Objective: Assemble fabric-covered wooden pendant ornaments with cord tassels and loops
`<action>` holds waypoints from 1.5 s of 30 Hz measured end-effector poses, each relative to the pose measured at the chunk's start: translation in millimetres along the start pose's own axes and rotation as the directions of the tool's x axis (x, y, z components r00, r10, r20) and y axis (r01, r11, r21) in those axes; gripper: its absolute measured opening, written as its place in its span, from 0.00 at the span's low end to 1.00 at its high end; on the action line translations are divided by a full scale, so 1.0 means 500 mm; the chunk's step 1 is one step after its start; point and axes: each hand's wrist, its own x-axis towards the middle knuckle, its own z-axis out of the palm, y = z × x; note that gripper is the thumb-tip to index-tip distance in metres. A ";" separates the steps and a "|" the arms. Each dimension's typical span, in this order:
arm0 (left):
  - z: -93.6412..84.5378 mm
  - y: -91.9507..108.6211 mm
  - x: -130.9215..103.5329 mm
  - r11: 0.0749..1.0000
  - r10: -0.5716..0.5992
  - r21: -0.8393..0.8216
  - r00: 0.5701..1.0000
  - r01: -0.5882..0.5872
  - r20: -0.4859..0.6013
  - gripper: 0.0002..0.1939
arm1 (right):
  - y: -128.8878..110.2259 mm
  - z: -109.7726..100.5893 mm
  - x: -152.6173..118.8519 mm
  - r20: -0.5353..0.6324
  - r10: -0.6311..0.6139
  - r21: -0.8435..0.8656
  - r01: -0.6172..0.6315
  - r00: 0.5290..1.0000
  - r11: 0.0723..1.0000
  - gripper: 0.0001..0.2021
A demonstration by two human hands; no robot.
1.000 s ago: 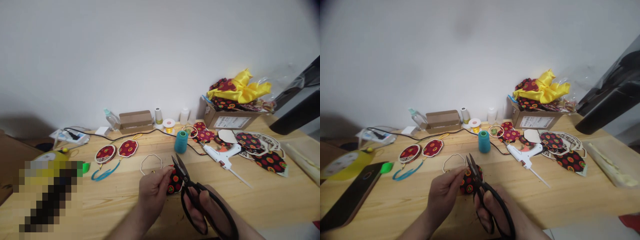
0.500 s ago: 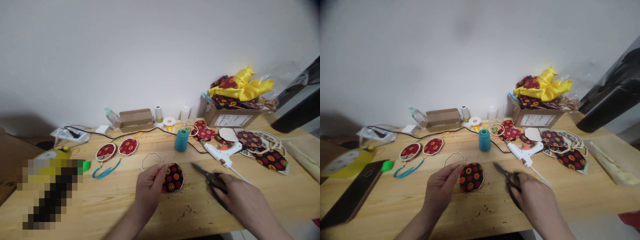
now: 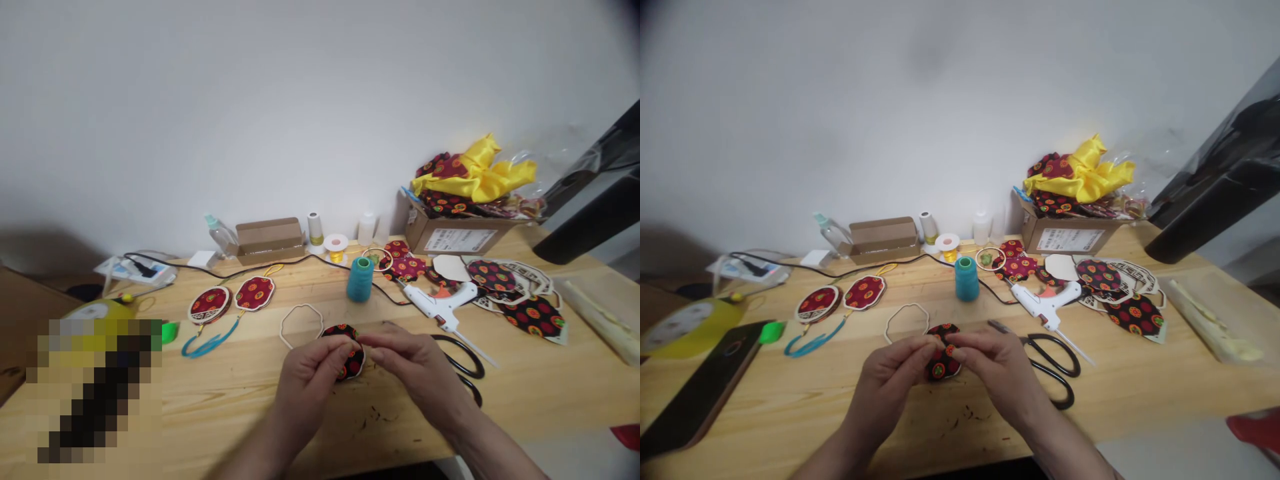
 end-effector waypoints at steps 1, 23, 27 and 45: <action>0.000 0.001 -0.001 1.000 -0.010 -0.011 1.000 0.011 0.029 0.10 | 0.001 0.009 0.005 0.033 0.036 0.089 -0.039 0.999 0.995 0.08; -0.005 0.006 -0.010 0.992 -0.039 0.122 0.976 0.013 0.213 0.12 | 0.009 0.017 0.013 0.097 0.061 0.379 -0.094 0.993 0.921 0.04; -0.004 0.005 -0.010 0.990 -0.014 0.141 0.972 -0.020 0.234 0.13 | 0.001 0.014 0.011 0.047 0.034 0.323 -0.048 0.998 0.945 0.05; -0.009 0.057 -0.047 0.832 -0.421 -0.163 0.795 0.530 0.436 0.17 | -0.018 -0.011 -0.004 -0.229 -0.463 -0.328 0.380 0.856 0.865 0.05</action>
